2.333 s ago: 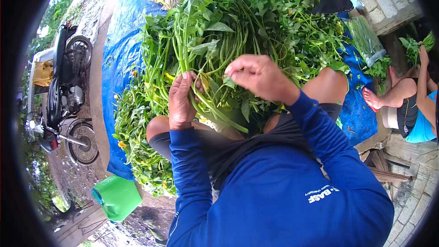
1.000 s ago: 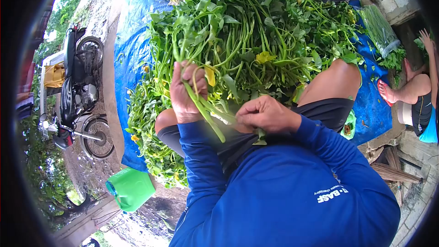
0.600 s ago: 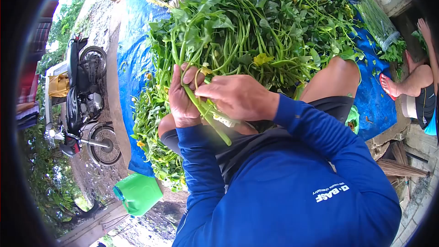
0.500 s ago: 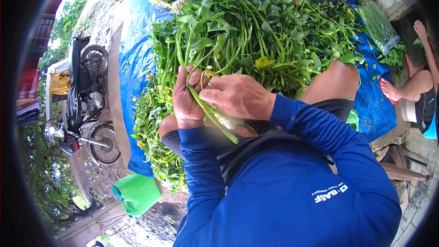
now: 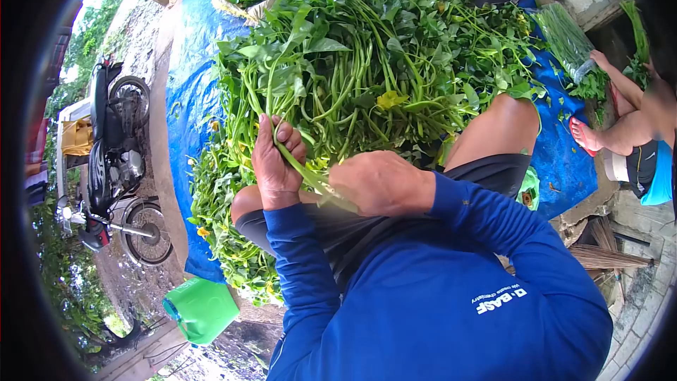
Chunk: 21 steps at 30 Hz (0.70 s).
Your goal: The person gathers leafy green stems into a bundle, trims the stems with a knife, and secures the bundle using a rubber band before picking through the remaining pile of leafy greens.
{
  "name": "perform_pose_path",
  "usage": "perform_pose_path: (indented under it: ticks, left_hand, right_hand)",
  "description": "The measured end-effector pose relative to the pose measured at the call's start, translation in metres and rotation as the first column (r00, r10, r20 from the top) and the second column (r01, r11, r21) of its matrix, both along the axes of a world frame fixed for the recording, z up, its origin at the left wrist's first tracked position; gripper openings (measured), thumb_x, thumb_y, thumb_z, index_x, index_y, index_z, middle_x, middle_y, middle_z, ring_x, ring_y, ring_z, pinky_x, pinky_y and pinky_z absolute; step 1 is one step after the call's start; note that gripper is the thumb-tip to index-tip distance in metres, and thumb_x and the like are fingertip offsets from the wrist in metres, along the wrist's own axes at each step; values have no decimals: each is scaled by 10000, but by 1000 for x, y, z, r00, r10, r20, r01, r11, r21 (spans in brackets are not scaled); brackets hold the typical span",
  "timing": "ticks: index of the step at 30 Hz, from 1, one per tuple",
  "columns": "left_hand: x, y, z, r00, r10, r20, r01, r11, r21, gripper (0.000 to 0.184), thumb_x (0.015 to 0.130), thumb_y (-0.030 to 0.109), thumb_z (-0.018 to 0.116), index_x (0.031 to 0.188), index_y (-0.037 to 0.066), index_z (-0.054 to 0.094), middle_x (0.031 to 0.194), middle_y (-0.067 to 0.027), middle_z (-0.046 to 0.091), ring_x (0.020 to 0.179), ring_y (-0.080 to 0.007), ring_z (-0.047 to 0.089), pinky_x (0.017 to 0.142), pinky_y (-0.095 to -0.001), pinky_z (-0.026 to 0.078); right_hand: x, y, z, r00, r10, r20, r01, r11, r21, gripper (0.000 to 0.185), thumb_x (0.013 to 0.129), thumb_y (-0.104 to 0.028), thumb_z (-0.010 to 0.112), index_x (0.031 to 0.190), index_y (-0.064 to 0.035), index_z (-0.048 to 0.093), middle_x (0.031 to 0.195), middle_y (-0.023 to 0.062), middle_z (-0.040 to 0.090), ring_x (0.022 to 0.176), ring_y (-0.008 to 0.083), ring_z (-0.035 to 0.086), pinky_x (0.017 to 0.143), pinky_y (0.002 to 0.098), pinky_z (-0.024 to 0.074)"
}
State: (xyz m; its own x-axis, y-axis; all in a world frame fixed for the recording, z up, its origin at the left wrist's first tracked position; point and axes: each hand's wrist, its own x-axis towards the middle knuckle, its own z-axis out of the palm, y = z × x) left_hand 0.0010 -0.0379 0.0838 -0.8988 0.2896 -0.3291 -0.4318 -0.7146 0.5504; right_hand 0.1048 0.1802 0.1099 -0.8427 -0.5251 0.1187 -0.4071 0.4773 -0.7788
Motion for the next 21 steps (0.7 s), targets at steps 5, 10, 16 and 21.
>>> perform_pose_path:
  ticks: [5,10,16,21]
  left_hand:
    - [20,28,20,991,-135,7,134,975,-175,280,1154,392,571,1071,125,577,760,47,483,606,-74,403,503,-229,315]
    - [29,38,14,995,-94,-22,82,946,-312,305,1150,384,589,1047,100,633,749,45,553,606,-63,477,534,-218,361]
    - [22,37,-13,976,1,-217,-93,906,-413,295,1157,368,581,999,120,607,791,18,572,640,-77,493,552,-226,382]
    - [9,3,-34,970,175,-168,-216,939,-268,250,1154,358,582,1038,137,591,810,10,581,660,-81,502,591,-240,426]
  right_hand:
    - [-41,-8,-20,909,-404,-103,324,840,-435,119,1074,-95,620,1167,-23,598,1017,194,675,869,405,705,779,436,570]
    - [-43,2,-19,924,-359,-131,308,902,-302,245,1028,-140,703,1221,-45,587,1040,199,728,941,419,732,772,475,575]
    - [-21,3,0,970,-204,-130,198,979,-56,162,1001,-213,694,1005,-51,709,864,198,714,815,416,719,692,495,565]
    - [-17,-13,60,939,-244,-241,217,967,-134,75,965,-133,716,983,-61,711,840,154,703,773,379,715,674,482,562]
